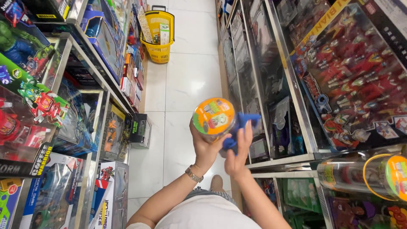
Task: Wiping and dusting various toy packages and boxed sets on retail shelves using a cleaning cloth.
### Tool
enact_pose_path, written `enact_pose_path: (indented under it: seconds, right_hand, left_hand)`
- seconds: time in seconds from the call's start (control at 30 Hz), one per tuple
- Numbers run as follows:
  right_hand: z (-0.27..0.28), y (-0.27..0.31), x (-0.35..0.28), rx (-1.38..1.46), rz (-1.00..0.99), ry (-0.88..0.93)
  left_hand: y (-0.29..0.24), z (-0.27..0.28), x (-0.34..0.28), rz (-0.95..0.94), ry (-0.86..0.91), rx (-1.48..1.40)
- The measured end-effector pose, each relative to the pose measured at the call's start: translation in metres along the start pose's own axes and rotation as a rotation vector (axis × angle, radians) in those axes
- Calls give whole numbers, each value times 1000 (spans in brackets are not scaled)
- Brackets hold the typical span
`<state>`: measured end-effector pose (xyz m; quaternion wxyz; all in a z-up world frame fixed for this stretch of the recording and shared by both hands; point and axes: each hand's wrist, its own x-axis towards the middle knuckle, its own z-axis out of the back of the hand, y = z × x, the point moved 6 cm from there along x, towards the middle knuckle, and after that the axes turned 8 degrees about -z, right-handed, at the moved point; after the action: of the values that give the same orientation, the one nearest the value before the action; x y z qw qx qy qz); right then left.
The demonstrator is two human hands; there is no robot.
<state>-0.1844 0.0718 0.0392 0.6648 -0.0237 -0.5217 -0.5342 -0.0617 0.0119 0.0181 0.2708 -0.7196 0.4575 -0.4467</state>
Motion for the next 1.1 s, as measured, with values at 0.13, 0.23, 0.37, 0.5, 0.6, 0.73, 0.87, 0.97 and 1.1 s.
enact_pose_path:
  seconds: [0.13,0.23,0.37,0.5,0.6,0.73,0.87,0.97,1.1]
  right_hand:
    - [42,14,42,225,-114,-62]
    - [55,55,66,-47,-1,122]
    - [34,93,57,-357,110,395]
    - [35,87,48,-267,117,451]
    - [48,74,58,-240,67,485]
    - [80,28,65,-134,-170,400]
    - [74,-69,6,1080,-1054,384]
    - [46,-157,-87,955,-1258,117]
    - [46,-169,-127,996,-1296,-133]
  left_hand:
    - [-26,-11,-2,-130,217,213]
    - [-38,-17,-1,-270,355,392]
    - [-19,-2,-8,-435,416,613]
    - [-5,4,-17,-495,463,613]
    - [-19,-12,-18,-440,536,595]
    - [-41,-34,-21,-398,659,496]
    - [-41,-43,-28,-212,743,222]
    - [-38,-55,-29,2,754,-44]
    - [-49,-79,-23,67,800,-108]
